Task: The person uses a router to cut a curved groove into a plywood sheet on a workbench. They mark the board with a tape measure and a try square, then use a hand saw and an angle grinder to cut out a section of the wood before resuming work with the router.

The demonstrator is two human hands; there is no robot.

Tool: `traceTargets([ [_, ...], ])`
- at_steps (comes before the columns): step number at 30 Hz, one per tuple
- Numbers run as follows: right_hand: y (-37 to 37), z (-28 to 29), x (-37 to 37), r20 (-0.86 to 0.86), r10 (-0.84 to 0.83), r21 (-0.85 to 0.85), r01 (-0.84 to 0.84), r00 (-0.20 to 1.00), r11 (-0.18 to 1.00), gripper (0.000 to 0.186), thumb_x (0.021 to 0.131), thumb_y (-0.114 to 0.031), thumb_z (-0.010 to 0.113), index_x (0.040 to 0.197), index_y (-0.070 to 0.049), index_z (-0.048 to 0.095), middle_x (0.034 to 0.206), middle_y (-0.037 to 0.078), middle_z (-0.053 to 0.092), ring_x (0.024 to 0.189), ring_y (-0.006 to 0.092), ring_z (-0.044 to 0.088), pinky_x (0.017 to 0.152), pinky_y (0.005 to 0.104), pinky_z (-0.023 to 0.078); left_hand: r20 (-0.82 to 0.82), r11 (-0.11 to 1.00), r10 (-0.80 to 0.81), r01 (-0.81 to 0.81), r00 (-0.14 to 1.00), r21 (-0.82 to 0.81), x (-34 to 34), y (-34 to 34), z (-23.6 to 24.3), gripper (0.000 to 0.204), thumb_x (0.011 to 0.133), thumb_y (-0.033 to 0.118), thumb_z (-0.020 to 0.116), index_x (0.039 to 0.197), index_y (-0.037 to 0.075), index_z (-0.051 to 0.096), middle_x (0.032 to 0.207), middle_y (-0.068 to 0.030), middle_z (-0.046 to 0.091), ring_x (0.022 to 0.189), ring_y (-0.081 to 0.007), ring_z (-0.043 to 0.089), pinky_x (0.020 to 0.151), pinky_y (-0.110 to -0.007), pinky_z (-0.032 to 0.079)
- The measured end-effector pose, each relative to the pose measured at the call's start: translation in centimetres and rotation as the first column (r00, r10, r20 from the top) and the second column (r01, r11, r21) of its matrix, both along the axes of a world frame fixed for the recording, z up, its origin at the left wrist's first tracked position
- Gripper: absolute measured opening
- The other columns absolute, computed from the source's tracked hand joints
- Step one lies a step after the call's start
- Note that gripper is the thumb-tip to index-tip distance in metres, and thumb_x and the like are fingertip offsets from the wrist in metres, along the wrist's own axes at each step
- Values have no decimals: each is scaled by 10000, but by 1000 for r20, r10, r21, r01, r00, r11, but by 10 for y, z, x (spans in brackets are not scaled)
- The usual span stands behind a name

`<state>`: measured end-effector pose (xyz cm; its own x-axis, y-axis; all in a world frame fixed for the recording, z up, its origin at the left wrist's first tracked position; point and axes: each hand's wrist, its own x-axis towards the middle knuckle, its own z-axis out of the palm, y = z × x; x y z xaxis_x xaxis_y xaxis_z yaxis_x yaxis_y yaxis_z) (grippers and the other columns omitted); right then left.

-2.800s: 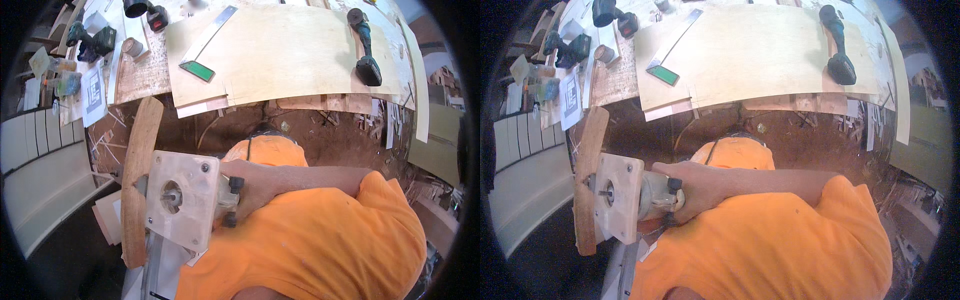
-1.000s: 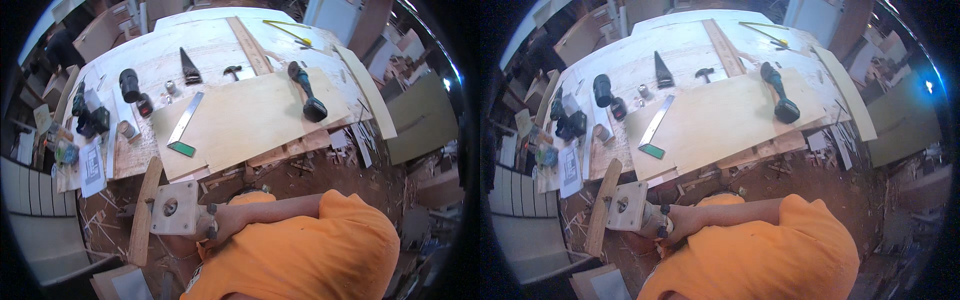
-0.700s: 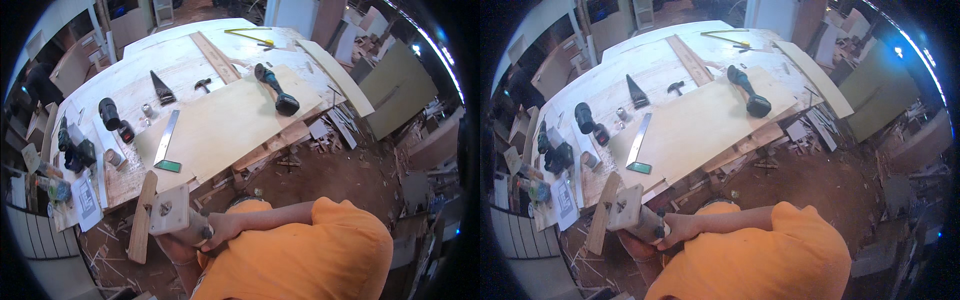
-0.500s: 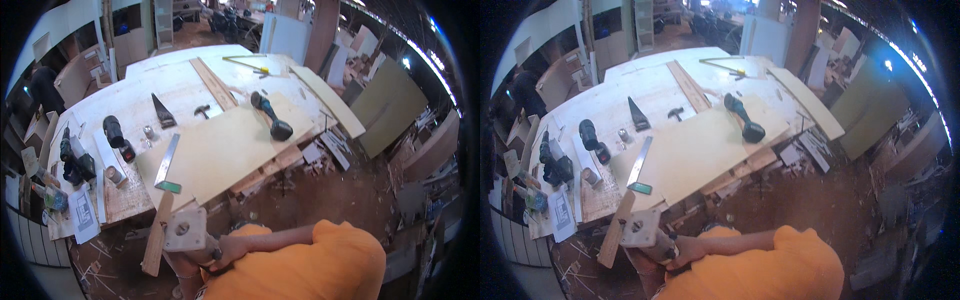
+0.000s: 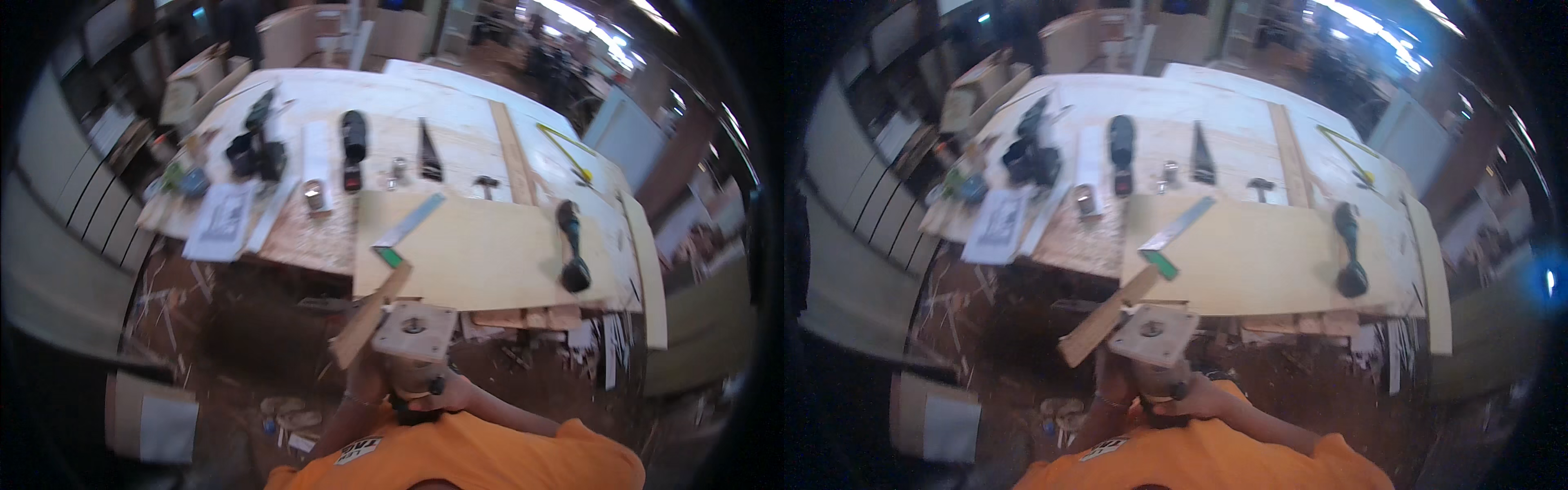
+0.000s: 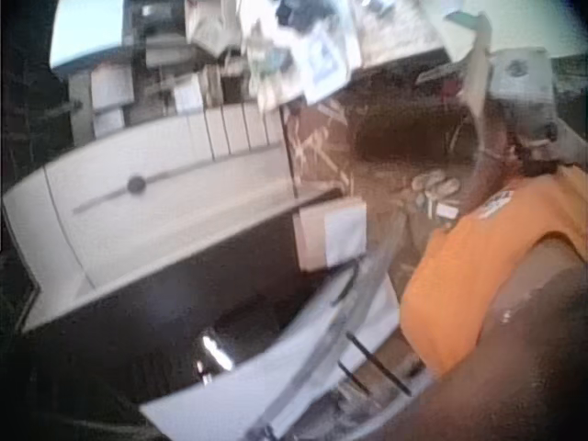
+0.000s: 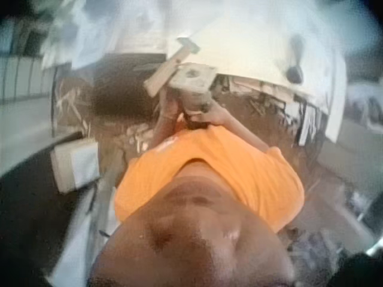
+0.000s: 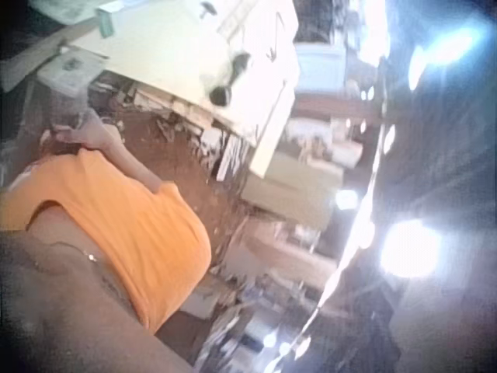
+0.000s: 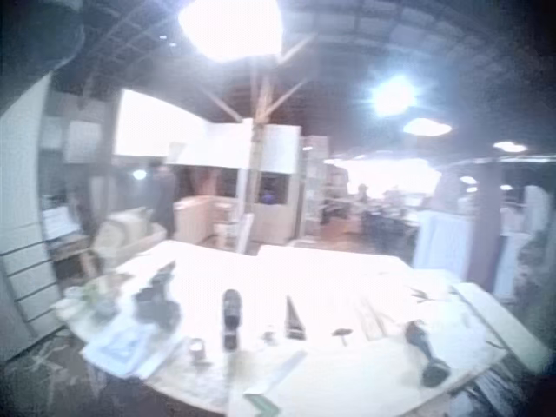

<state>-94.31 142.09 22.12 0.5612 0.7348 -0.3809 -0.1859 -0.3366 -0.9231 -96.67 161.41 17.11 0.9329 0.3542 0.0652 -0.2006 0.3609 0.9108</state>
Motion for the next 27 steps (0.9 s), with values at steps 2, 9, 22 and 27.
traceTargets([
  [2,4,-4,8,-38,-39,55,41,999,998,708,732,-335,936,1280,-1,636,1205,88,698,1139,213,631,1010,375,487,-69,997,65,-69,995,-42,12,-1,10,543,991,355,679,1389,36,492,1328,-125,573,1181,-263,584,1023,-432,491],
  [9,9,2,47,-272,43,257,29,961,966,767,713,-179,933,1358,-8,556,1296,67,638,1212,190,583,1053,360,459,305,447,300,-416,904,792,-3,71,24,586,864,268,810,1321,31,531,1273,-144,564,1198,-346,552,1007,-443,458],
  [22,-13,7,133,-496,96,565,237,863,790,731,734,-214,906,1339,-28,540,1184,104,668,1127,214,644,989,376,515,263,-235,-179,-301,948,924,173,76,162,276,843,83,694,1111,53,636,1025,-100,655,913,-306,650,813,-445,523],
  [27,-48,-3,150,-604,83,620,401,793,675,611,767,-317,861,1231,-1,621,1084,152,725,939,268,731,856,408,595,438,-156,148,-416,887,896,288,44,150,118,981,134,636,1027,26,646,947,-187,662,848,-396,645,742,-471,499],
])
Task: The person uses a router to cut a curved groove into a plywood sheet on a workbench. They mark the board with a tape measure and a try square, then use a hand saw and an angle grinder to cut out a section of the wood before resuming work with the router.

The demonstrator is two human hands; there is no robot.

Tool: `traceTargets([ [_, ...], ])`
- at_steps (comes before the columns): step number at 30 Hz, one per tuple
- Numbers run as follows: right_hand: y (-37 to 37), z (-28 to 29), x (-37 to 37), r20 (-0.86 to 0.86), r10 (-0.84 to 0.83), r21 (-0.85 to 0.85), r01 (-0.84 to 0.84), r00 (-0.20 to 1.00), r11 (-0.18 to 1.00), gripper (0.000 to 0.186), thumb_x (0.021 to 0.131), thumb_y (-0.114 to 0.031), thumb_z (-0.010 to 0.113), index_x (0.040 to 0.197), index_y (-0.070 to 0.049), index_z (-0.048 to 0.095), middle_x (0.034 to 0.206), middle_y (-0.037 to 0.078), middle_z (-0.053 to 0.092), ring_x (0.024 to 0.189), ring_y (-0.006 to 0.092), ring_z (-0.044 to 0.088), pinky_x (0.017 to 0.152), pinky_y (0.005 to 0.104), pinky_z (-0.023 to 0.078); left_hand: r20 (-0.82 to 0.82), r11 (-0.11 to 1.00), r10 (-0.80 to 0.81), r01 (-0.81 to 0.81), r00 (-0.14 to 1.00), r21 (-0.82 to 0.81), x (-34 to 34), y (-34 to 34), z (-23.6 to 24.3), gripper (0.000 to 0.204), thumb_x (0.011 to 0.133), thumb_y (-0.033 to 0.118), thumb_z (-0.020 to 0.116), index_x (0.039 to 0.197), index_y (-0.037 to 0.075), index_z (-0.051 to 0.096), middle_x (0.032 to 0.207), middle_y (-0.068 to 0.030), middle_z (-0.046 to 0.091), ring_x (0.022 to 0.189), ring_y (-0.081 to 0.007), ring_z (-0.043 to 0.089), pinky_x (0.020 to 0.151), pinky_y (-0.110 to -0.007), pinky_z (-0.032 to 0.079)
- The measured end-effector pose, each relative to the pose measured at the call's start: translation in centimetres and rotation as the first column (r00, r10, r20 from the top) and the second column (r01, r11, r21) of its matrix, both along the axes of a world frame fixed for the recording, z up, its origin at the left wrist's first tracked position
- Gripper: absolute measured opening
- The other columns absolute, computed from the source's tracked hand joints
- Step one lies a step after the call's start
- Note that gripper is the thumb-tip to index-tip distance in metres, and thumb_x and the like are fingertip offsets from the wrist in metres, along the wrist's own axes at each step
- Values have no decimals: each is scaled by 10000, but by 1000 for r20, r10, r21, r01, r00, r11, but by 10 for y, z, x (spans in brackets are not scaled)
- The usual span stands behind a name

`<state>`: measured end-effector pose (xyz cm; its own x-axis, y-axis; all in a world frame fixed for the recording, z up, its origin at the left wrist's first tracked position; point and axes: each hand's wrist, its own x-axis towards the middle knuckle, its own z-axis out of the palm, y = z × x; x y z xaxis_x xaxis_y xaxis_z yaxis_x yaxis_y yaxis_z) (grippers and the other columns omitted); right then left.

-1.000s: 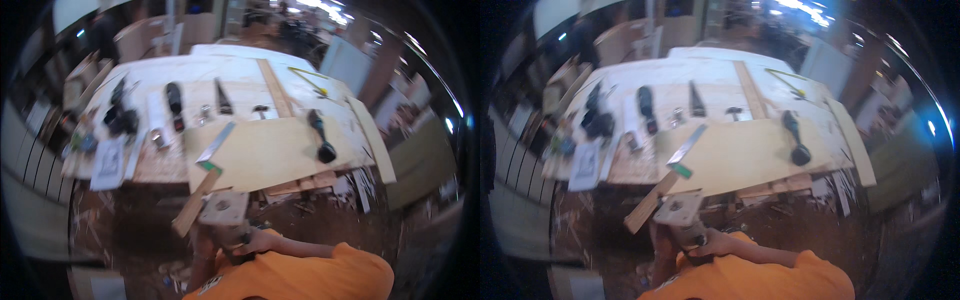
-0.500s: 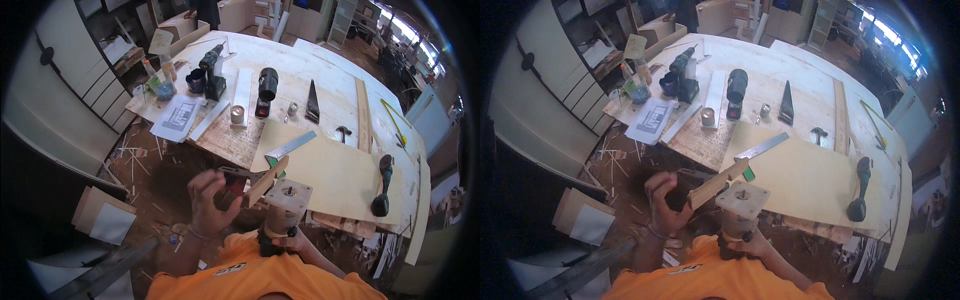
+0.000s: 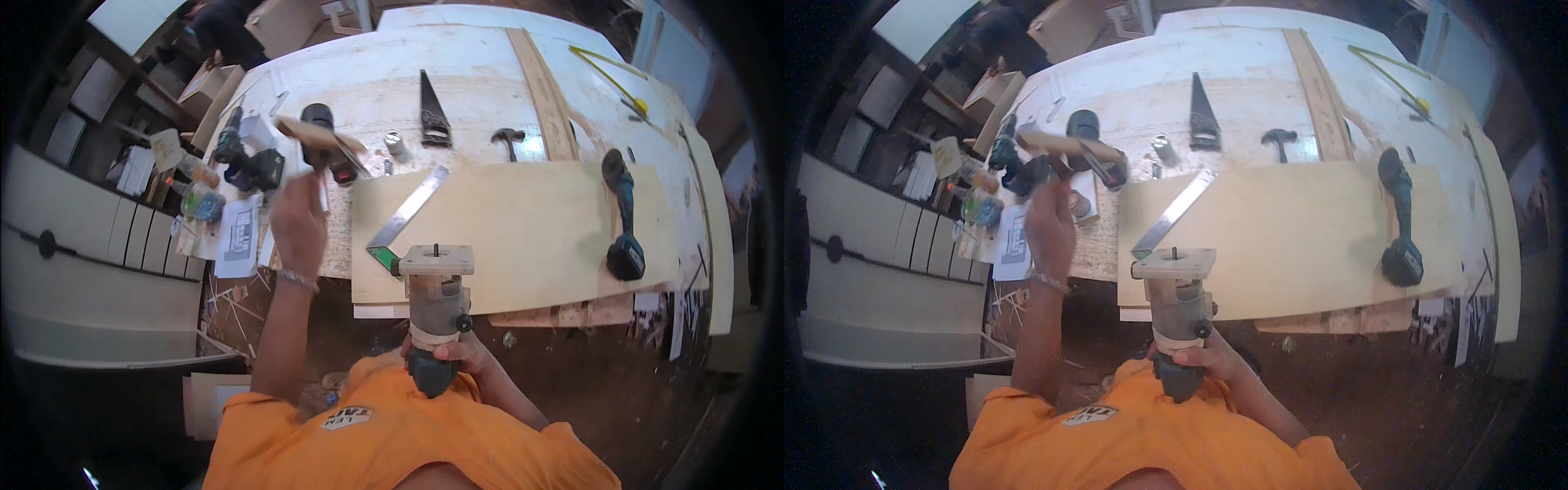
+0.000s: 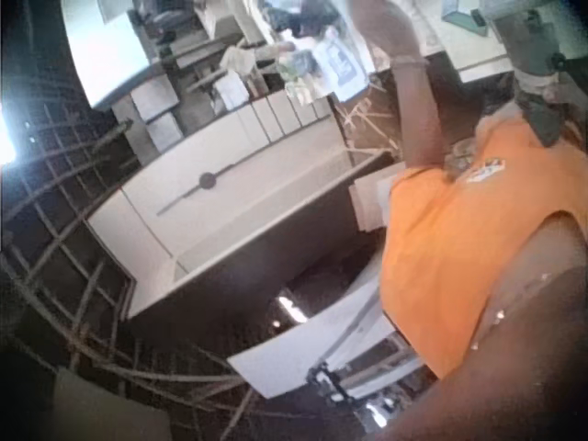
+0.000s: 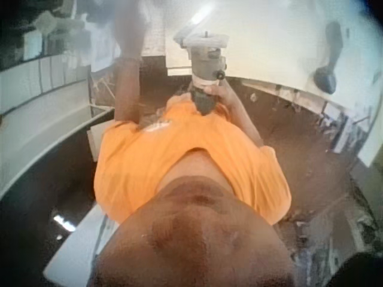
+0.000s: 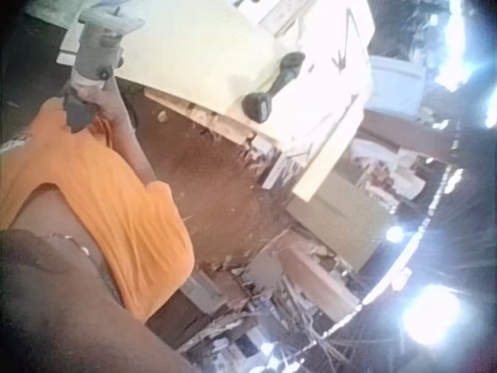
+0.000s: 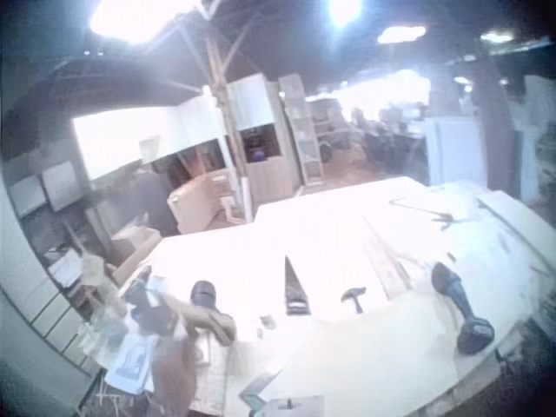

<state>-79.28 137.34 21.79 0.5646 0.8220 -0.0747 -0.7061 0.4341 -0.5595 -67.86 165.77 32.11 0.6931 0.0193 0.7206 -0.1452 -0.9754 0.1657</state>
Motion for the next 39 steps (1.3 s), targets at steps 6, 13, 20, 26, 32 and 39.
traceTargets([
  [6,-40,-19,-25,14,-373,-136,372,928,918,624,725,-352,834,1149,58,630,1057,205,715,930,308,745,791,404,627,-364,865,-266,53,893,-500,139,-19,-77,237,1020,187,605,1009,-33,693,804,-161,710,701,-294,684,649,-421,518],
  [13,-42,-23,-88,2,-811,-416,738,585,532,602,767,-314,810,1186,63,599,1050,220,713,899,312,745,752,418,635,-529,662,-402,-162,747,-731,301,-26,-236,272,977,190,630,974,-62,729,787,-146,735,689,-197,701,611,-351,546],
  [20,74,-41,-128,248,-944,-551,833,217,47,531,849,-328,768,1202,30,595,995,172,717,835,267,733,729,390,619,-421,816,-167,-114,892,-566,409,21,-219,817,928,478,700,1333,-207,515,1340,-340,612,1247,-413,616,1031,-451,480],
  [26,144,-24,-125,450,-892,-768,528,43,-362,547,880,-214,770,1344,-22,552,1296,124,621,1196,246,599,1058,400,459,-354,302,-795,186,-492,-935,32,-23,-127,598,1047,475,549,1372,-25,589,1381,-204,621,1300,-255,576,1087,-357,433],
  [32,213,36,-133,872,-181,-434,549,454,-714,580,833,-138,787,1350,-3,561,1402,248,548,1297,361,549,1110,443,420,195,187,-852,-630,-486,-754,-100,-25,-122,600,930,450,769,1296,26,551,1166,-55,662,1056,-139,638,926,-309,525],
  [39,305,-13,-216,849,-461,-512,623,259,-592,597,867,-112,761,1386,16,493,1358,216,577,1248,324,587,1034,425,482,417,55,-891,-955,-179,-292,-158,-40,-99,697,954,613,642,1275,2,542,1193,-152,683,1051,-251,710,967,-363,586],
])
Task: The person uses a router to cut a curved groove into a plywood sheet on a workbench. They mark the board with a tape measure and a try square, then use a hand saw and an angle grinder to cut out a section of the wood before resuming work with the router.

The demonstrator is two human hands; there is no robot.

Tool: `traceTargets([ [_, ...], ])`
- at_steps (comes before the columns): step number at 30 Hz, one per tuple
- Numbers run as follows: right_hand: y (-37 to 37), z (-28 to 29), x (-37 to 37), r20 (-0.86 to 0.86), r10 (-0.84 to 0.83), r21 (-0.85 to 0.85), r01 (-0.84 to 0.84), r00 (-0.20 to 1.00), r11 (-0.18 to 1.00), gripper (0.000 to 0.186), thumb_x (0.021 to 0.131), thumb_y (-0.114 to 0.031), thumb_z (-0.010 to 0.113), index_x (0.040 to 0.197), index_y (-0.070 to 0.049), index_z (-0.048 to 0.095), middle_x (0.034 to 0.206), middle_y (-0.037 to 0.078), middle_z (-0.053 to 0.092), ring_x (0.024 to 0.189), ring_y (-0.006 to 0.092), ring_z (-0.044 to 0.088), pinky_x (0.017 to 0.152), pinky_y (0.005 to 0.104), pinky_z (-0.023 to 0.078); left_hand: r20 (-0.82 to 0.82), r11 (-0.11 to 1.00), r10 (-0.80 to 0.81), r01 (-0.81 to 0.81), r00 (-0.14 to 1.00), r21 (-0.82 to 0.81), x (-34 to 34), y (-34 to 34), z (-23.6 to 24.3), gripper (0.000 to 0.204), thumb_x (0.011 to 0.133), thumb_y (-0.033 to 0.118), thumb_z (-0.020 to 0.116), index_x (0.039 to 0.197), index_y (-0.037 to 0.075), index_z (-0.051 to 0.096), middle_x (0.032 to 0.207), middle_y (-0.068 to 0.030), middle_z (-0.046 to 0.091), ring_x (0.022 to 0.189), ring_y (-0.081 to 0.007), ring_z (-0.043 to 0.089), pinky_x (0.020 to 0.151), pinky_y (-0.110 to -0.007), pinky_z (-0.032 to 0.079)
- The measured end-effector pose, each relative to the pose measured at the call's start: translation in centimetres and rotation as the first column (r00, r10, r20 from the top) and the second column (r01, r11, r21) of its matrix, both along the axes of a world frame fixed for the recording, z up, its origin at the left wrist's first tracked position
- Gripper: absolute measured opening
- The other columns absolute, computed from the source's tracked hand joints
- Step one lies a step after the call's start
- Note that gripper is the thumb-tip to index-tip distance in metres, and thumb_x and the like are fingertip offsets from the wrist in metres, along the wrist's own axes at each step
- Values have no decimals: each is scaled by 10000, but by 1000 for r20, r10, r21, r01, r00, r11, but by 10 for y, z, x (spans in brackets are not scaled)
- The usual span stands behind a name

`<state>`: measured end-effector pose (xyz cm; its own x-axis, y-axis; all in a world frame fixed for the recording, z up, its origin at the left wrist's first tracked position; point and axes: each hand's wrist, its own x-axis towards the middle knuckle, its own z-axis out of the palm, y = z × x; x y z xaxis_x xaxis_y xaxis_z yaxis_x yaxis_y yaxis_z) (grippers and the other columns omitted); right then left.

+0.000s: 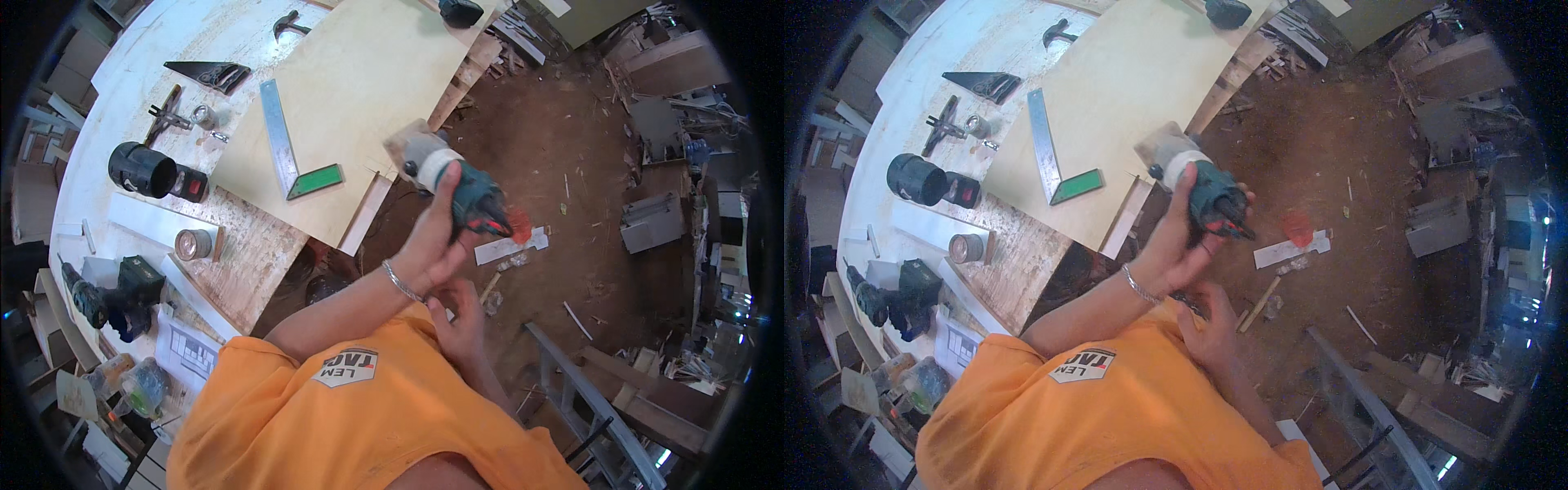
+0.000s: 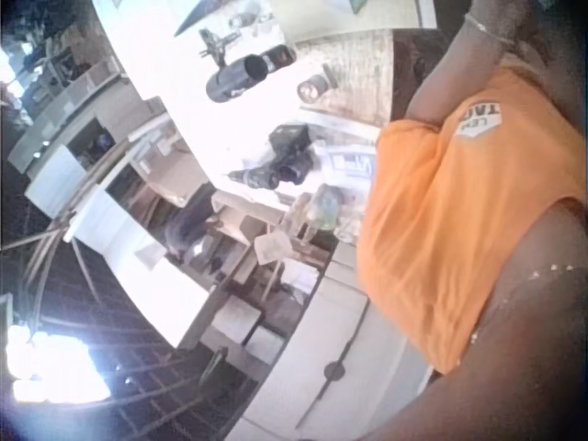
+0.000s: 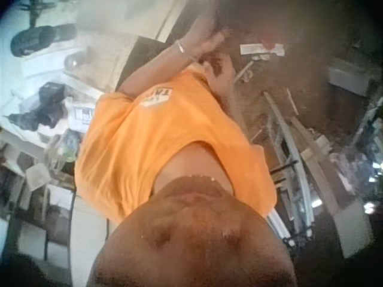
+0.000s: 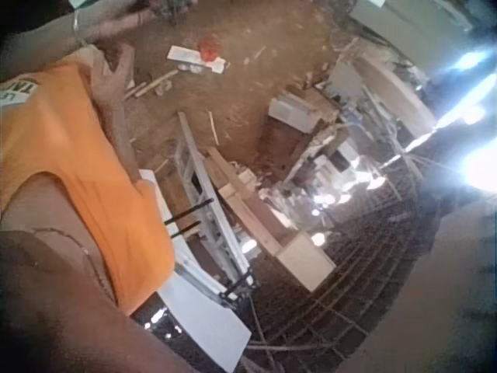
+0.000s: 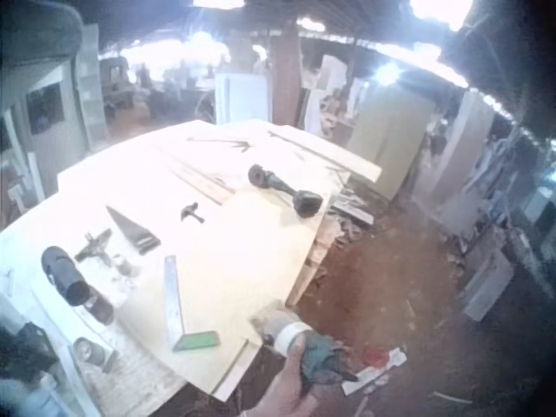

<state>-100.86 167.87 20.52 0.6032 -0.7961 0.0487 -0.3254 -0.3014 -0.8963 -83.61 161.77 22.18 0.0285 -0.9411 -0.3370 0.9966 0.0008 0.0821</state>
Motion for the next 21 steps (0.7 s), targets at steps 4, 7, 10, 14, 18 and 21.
traceTargets([
  [4,-18,-15,12,163,-229,136,208,960,969,592,874,-137,765,1385,1,500,1345,186,594,1218,299,608,1012,414,500,-300,986,-83,34,950,-166,-66,14,33,775,927,666,610,1312,0,517,1345,-207,616,1233,-309,637,1050,-391,562],
  [7,-29,-19,-13,284,-274,202,222,919,954,599,872,-160,775,1385,-7,506,1339,171,599,1215,290,609,1015,411,501,-328,974,-125,53,936,-219,-104,23,51,702,931,649,629,1324,79,510,1266,-178,647,1191,-297,660,1018,-380,565],
  [10,-36,-22,-34,385,-304,238,224,872,945,607,870,-183,786,1385,-15,512,1332,157,604,1211,282,611,1018,408,501,-318,974,-116,45,941,-221,-129,30,52,758,930,684,577,1432,126,473,1390,-210,580,1278,-333,606,1071,-428,550],
  [14,-47,-25,-45,474,-318,264,212,821,941,617,868,-214,799,1384,-26,519,1324,137,610,1207,270,612,1021,404,502,21,982,-189,189,982,-21,-150,29,47,712,984,641,545,1460,118,461,1414,-172,568,1318,-311,579,1046,-399,547],
  [18,-53,-36,-35,525,-308,275,185,793,944,628,865,-244,813,1384,-37,527,1316,118,617,1202,259,614,1025,399,503,970,899,-60,435,237,-50,-122,80,33,584,989,392,672,1441,68,492,1361,-142,604,1257,-283,611,1002,-380,525],
  [21,-53,-33,-27,540,-287,266,164,791,950,636,863,-267,824,1384,-45,533,1310,104,622,1199,250,615,1028,396,504,883,913,294,382,-366,-145,-71,90,102,574,898,267,787,1381,67,550,1219,-172,667,1163,-331,647,927,-403,541],
])
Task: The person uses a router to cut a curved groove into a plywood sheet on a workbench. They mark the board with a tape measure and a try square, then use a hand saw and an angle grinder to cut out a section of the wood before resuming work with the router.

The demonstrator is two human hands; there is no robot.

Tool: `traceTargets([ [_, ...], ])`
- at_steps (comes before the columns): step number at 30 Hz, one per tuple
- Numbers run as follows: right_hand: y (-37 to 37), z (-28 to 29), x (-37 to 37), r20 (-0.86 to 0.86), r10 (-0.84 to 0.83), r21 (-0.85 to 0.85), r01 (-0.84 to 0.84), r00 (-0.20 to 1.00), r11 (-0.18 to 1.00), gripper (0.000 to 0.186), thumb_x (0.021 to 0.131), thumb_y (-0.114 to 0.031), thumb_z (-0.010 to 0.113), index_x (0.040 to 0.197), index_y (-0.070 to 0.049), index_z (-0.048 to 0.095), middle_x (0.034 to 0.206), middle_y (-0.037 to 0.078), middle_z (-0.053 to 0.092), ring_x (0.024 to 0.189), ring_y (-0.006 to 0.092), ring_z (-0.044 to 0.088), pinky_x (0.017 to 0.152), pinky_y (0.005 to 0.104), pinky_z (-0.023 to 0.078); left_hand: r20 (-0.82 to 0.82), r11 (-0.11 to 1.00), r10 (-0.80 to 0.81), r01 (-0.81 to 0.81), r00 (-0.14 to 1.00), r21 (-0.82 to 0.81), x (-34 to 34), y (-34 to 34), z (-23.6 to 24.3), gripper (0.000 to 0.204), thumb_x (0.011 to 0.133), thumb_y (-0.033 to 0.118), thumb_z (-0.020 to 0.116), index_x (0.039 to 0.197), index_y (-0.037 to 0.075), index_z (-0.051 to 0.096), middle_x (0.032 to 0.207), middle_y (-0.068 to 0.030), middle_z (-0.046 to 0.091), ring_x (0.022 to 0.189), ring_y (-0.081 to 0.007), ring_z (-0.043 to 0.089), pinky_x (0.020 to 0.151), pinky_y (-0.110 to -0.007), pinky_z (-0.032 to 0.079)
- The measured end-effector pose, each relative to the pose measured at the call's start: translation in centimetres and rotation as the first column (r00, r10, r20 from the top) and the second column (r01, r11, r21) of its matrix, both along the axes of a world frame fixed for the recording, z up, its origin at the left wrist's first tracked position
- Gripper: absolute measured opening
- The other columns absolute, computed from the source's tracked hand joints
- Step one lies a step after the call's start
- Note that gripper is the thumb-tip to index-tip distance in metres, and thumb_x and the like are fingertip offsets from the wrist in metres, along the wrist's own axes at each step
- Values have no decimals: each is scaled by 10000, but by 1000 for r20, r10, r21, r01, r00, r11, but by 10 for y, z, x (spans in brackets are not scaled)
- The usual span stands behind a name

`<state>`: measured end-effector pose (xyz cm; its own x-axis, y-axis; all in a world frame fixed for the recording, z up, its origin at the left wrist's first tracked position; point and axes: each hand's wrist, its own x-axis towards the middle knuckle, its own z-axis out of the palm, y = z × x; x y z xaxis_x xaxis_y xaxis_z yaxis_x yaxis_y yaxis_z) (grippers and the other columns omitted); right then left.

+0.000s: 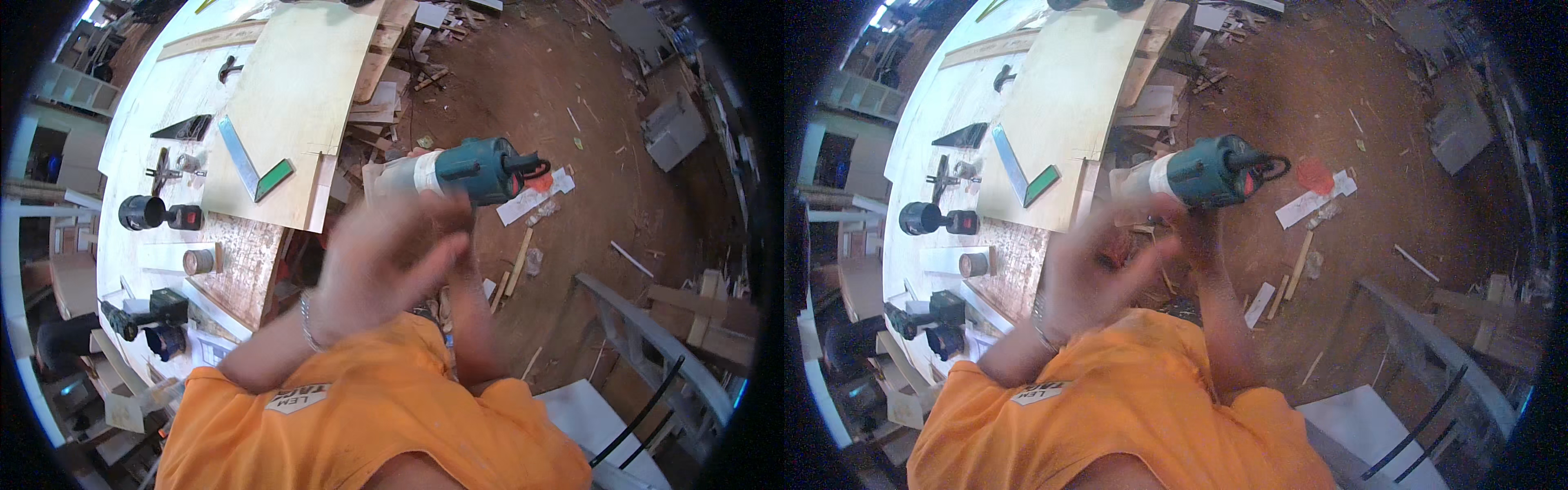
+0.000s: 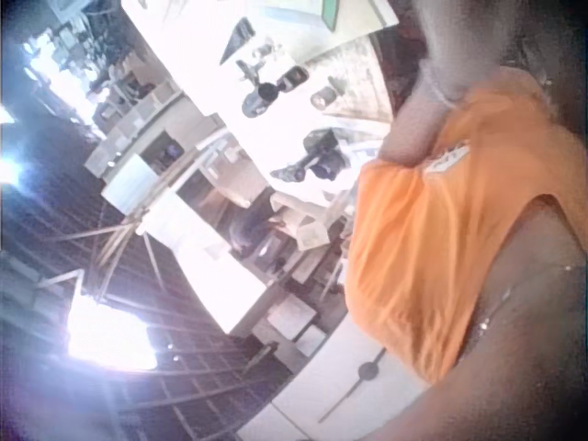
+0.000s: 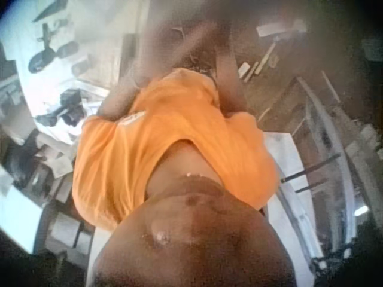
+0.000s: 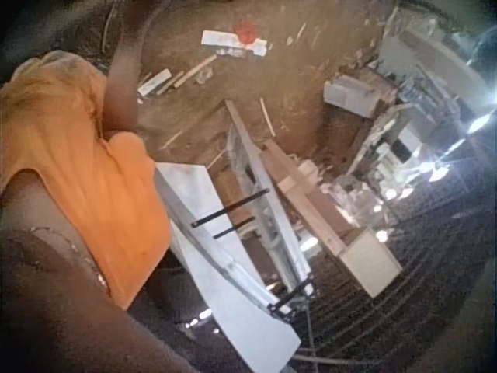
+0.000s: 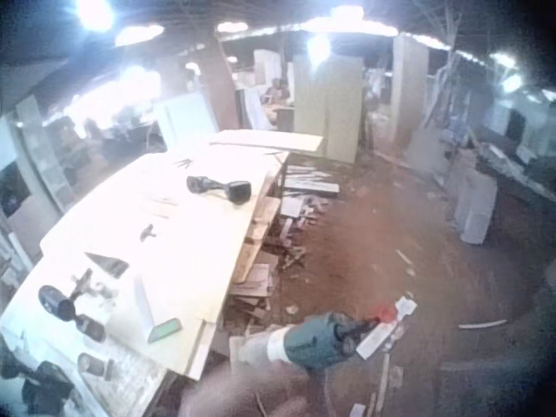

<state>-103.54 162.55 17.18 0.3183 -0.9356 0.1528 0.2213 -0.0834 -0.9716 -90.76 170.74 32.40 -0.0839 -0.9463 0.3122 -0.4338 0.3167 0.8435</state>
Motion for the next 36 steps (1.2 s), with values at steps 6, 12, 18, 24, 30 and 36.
traceTargets([
  [6,7,59,27,-3,74,-125,-74,997,989,667,854,-325,848,1385,-62,543,1302,77,628,1200,230,612,1050,389,495,30,922,-354,343,935,177,61,-93,21,951,730,385,937,1477,17,476,1278,-91,664,1204,-190,607,1042,-328,483],
  [12,3,97,54,-106,129,-163,-146,986,976,730,865,-405,833,1425,-65,510,1338,72,615,1228,238,598,1062,396,474,-41,936,-306,309,951,168,98,-101,41,864,762,385,918,1425,-5,524,1187,-68,676,1086,-160,632,981,-297,506],
  [18,1,108,56,15,313,69,-313,950,947,794,837,-351,865,1470,-65,481,1387,98,608,1252,253,605,1093,401,467,-87,891,-446,451,891,57,124,-90,60,837,737,352,915,1398,-10,552,1219,-65,687,1105,-135,637,994,-296,502],
  [24,13,112,63,276,699,-121,-698,660,706,817,773,-248,915,1444,-57,491,1371,84,621,1256,209,596,1070,391,490,-559,658,-604,752,568,53,118,-75,84,1056,645,322,935,1514,5,425,1283,-153,656,1166,-213,633,1061,-329,463],
  [30,53,139,70,296,524,-191,-488,799,851,646,788,-223,885,1332,-78,569,1266,61,651,1137,200,636,986,386,524,-460,596,-727,801,509,-56,94,-65,123,938,800,239,844,1584,50,364,1268,-141,671,1169,-205,637,1038,-343,486],
  [36,62,117,78,171,81,-172,-51,982,984,559,815,-235,855,1282,-70,594,1192,48,660,1110,189,639,971,372,517,-40,820,-556,556,830,138,82,-65,135,459,947,189,734,1358,30,604,1163,-69,705,1082,-148,631,956,-300,504],
])
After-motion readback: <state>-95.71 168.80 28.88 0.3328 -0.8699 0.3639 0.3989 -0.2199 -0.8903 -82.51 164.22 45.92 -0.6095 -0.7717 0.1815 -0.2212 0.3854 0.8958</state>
